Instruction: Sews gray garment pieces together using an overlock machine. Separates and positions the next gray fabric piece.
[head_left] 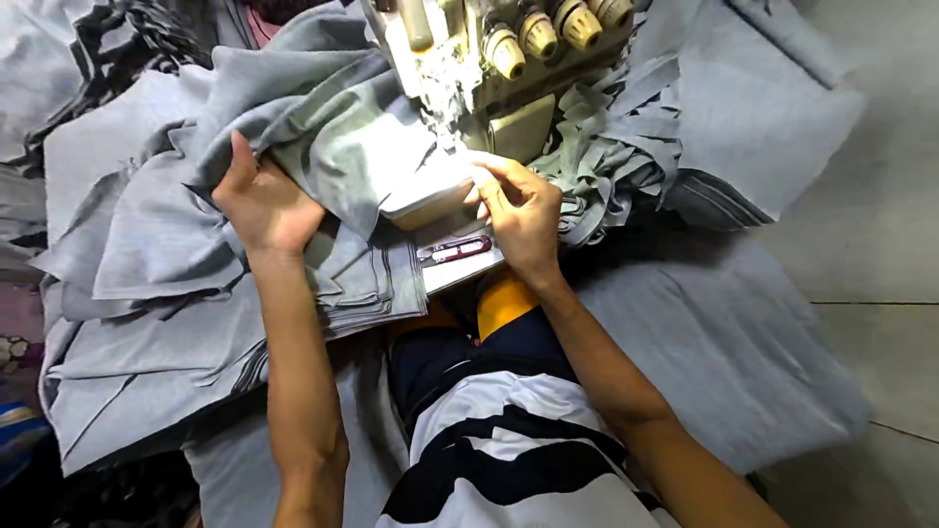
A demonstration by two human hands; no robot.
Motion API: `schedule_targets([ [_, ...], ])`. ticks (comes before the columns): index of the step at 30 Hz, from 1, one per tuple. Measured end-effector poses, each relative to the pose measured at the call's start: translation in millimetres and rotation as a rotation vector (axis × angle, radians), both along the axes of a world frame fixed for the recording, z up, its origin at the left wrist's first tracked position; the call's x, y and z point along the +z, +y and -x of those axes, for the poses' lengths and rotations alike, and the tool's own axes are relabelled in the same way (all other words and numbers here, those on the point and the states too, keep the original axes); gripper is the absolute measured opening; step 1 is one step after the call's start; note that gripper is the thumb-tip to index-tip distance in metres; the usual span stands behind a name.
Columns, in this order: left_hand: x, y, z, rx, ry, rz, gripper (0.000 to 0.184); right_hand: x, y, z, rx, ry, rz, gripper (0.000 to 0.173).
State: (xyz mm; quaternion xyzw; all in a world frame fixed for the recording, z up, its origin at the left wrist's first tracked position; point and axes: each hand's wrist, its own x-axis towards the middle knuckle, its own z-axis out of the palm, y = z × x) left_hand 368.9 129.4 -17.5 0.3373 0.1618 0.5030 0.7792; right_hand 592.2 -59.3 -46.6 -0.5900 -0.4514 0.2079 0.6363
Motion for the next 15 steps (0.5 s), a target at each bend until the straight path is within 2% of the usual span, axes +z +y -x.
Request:
schedule_targets([
  [3, 7, 12, 3, 0.032, -0.120, -0.023, 0.053, -10, -12, 3, 0.011, 0.045, 0.023, 0.030],
  [5, 9, 13, 11, 0.080, -0.211, -0.080, 0.049, -17, -18, 4, -0.036, -0.037, 0.043, 0.029],
  [7, 6, 11, 26, 0.153, -0.272, -0.174, 0.048, -27, -24, 6, -0.068, -0.223, 0.097, 0.025],
  [9, 3, -1, 43, 0.276, -0.283, -0.253, 0.049, -38, -30, 9, -0.027, -0.455, 0.183, 0.029],
  [12, -9, -35, 72, 0.444, -0.172, -0.361, 0.050, -47, -34, 11, 0.090, -0.774, 0.240, 0.030],
  [15, -19, -65, 90, 0.610, -0.116, -0.393, 0.049, -46, -33, 10, 0.158, -0.935, 0.211, 0.024],
])
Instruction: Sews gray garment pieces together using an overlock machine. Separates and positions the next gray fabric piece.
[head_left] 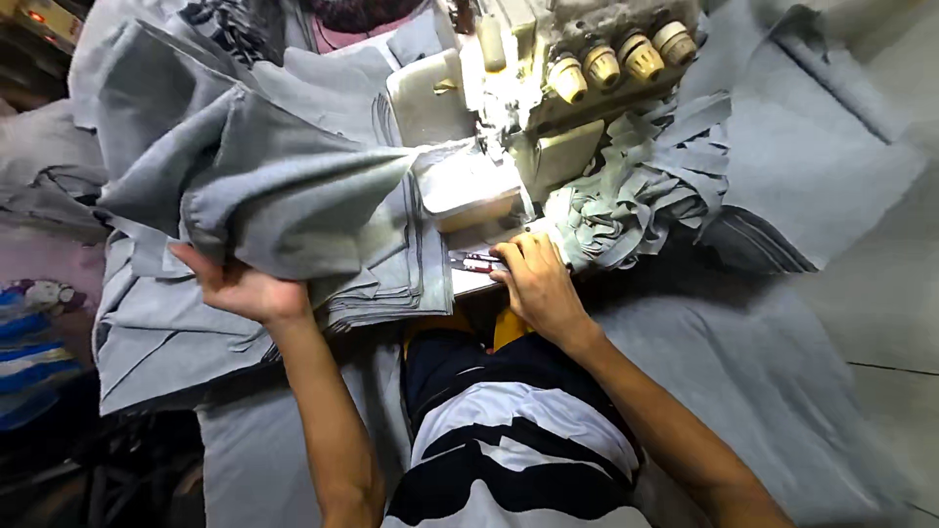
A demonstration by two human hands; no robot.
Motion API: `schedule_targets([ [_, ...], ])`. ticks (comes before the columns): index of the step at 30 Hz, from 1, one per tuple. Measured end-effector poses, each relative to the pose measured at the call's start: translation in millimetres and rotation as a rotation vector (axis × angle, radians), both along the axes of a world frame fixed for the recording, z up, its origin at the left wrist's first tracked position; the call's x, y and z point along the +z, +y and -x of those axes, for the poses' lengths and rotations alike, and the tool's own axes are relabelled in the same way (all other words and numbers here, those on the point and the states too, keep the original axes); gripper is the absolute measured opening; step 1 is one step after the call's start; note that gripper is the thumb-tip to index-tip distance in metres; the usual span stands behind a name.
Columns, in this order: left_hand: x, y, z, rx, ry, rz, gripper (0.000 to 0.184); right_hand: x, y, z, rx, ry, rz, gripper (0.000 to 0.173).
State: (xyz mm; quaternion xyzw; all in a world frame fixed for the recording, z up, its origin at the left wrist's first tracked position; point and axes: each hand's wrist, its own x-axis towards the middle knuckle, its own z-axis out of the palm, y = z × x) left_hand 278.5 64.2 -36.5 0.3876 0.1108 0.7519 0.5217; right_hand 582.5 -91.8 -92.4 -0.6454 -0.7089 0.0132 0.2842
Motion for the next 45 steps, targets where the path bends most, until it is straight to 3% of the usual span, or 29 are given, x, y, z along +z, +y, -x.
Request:
schedule_targets([
  [3, -9, -24, 7, -0.011, -0.073, 0.066, 0.050, 11, -4, -8, 0.060, -0.065, 0.070, 0.024],
  [6, -11, -40, 4, -0.087, -0.168, 0.113, 0.047, 34, -16, -21, 0.124, 0.082, 0.206, 0.025],
  [9, -10, -47, 2, -0.114, -0.190, 0.109, 0.046, 65, -22, -36, 0.182, 0.376, 0.396, 0.037],
  [13, -8, -48, -2, -0.147, -0.193, 0.061, 0.047, 90, -1, -41, 0.265, 1.035, 0.611, 0.042],
  [15, -7, -48, -4, -0.151, -0.199, 0.060, 0.047, 98, 15, -37, 0.253, 1.188, 0.644, 0.046],
  [18, -6, -47, -4, -0.148, -0.205, 0.066, 0.049, 106, 34, -29, 0.181, 1.249, 0.640, 0.049],
  [27, -16, -46, -1, -0.121, -0.211, 0.082, 0.046, 127, 63, -16, 0.086, 1.293, 0.715, 0.038],
  [31, -16, -46, 8, -0.118, -0.191, 0.100, 0.046, 120, 52, -24, 0.158, 1.166, 0.687, 0.042],
  [34, -15, -57, 21, -0.109, -0.079, 0.199, 0.053, 113, 31, -32, 0.301, 0.891, 0.685, 0.042],
  [36, -16, -72, 29, -0.127, 0.065, 0.302, 0.045, 103, 17, -38, 0.372, 0.713, 0.677, 0.035],
  [38, -14, -86, 29, -0.077, 0.305, 0.401, 0.045, 90, 3, -36, 0.325, 0.506, 0.608, 0.029],
  [40, -5, -93, 23, -0.035, 0.462, 0.395, 0.033, 76, -6, -23, 0.221, 0.286, 0.492, 0.026],
  [43, 12, -104, 17, -0.033, 0.399, 0.363, 0.020, 53, -5, 0, 0.064, 0.008, 0.369, 0.027],
  [45, 25, -116, 12, 0.035, 0.454, 0.402, 0.020, 48, -2, 10, -0.055, -0.129, 0.369, 0.038],
])
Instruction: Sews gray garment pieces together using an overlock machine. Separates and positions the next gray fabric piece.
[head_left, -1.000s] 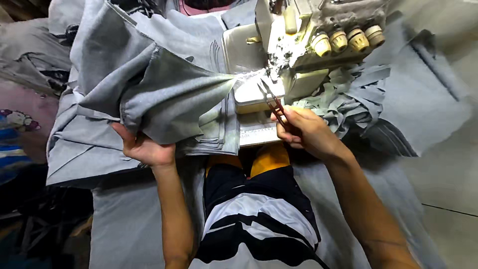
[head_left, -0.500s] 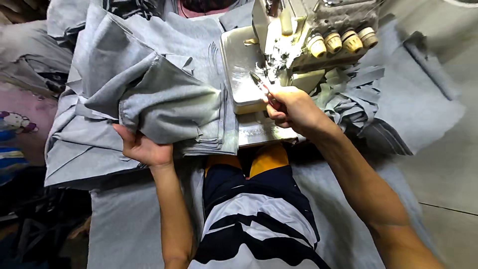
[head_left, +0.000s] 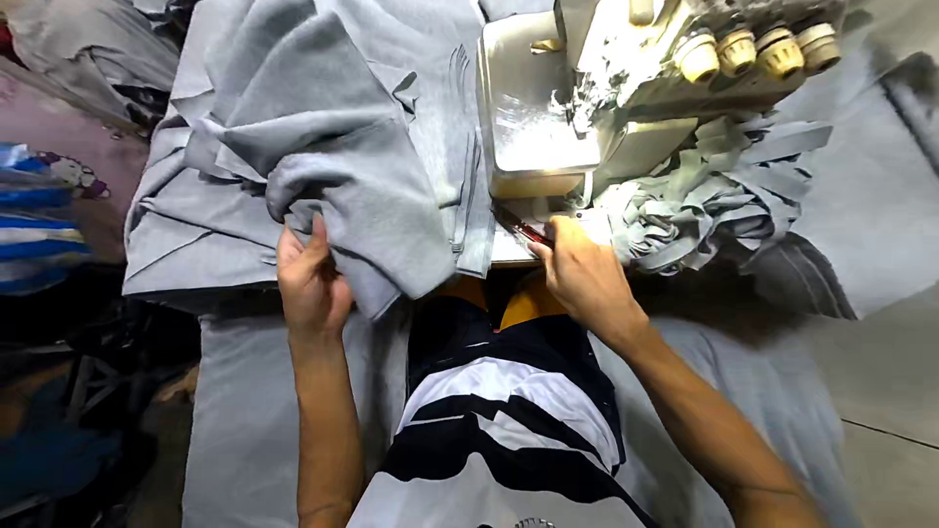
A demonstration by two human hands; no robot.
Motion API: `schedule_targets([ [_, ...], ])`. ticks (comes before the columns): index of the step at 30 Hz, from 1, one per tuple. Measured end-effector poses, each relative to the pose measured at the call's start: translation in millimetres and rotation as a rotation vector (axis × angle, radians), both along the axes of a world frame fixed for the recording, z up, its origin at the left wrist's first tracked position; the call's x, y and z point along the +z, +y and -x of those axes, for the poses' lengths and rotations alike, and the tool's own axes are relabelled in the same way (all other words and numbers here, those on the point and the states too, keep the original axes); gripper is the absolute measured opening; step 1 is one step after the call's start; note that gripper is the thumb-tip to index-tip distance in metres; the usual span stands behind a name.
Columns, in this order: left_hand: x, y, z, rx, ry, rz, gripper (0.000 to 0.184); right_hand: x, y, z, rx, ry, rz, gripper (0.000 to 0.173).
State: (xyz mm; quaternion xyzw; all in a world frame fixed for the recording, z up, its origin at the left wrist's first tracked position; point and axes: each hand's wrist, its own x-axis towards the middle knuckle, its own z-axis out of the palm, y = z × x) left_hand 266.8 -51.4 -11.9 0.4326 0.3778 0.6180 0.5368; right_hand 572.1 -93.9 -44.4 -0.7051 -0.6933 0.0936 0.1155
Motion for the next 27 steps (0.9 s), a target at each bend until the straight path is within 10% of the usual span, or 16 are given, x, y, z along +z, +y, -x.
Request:
schedule_targets([
  [4, -10, -21, 7, 0.050, 0.185, 0.139, 0.023, 20, 2, 10, -0.079, -0.056, -0.041, 0.048],
  [10, -62, -39, 39, 0.100, 0.388, 0.266, 0.040, 14, 9, 41, 0.180, 0.647, -0.040, 0.028],
  [15, -68, -49, 65, 0.150, 0.547, 0.226, 0.036, 2, 46, 83, 0.137, 0.720, 0.037, 0.032],
  [21, -62, -53, 65, 0.089, 0.380, 0.223, 0.033, 15, 81, 110, 0.228, 0.681, 0.277, 0.026],
  [27, -57, -60, 65, 0.038, 0.220, 0.222, 0.035, 4, 17, 86, 0.259, 1.173, 0.241, 0.019],
])
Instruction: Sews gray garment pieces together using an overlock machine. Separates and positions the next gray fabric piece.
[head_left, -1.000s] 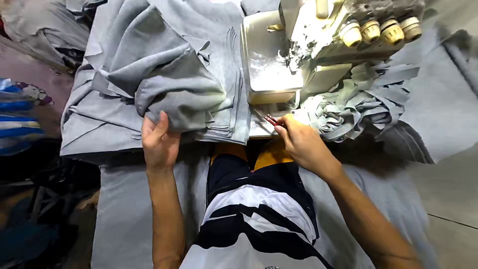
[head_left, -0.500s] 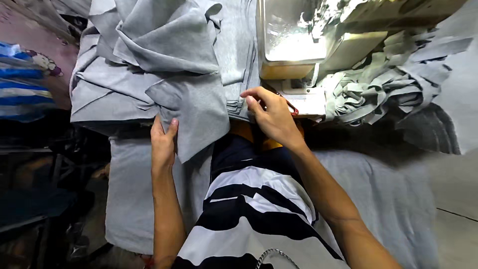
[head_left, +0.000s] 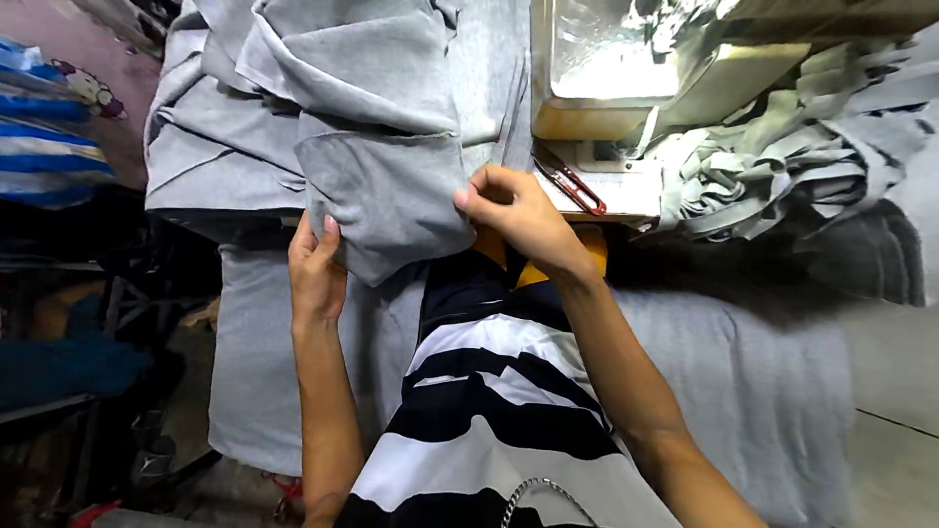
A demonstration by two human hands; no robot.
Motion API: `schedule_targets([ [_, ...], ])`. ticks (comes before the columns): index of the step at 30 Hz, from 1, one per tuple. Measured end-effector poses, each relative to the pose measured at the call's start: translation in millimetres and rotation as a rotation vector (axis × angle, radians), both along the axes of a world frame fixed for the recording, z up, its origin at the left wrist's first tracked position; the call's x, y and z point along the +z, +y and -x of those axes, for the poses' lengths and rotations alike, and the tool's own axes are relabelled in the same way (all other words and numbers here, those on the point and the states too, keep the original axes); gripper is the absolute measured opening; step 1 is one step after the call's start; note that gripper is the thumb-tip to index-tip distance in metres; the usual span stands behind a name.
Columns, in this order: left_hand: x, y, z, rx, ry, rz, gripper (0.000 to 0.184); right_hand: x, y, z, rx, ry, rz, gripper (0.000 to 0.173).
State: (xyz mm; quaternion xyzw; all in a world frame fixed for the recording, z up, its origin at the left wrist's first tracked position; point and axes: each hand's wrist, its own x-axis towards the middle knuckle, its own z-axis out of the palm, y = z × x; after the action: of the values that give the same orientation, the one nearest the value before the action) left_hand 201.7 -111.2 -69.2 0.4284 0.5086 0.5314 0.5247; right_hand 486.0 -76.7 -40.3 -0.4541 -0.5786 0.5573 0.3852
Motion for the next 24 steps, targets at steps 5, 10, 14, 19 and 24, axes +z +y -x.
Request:
schedule_targets([
  [5, -7, -13, -5, -0.014, -0.026, 0.025, 0.032, -38, -49, 0, -0.044, 0.185, 0.213, 0.032],
  [10, -19, -25, 1, 0.081, 0.124, 0.071, 0.029, -76, -73, 10, -0.261, 0.147, 0.277, 0.033],
  [14, -24, -34, 8, 0.067, 0.231, 0.077, 0.021, -91, -83, 14, -0.290, 0.145, 0.339, 0.024],
  [19, -21, -45, 16, -0.001, 0.210, 0.016, 0.050, -101, -86, 18, -0.281, 0.050, 0.329, 0.017],
  [24, -26, -54, 19, -0.086, 0.136, 0.048, 0.085, -104, -90, 7, -0.050, -0.084, 0.332, 0.020],
])
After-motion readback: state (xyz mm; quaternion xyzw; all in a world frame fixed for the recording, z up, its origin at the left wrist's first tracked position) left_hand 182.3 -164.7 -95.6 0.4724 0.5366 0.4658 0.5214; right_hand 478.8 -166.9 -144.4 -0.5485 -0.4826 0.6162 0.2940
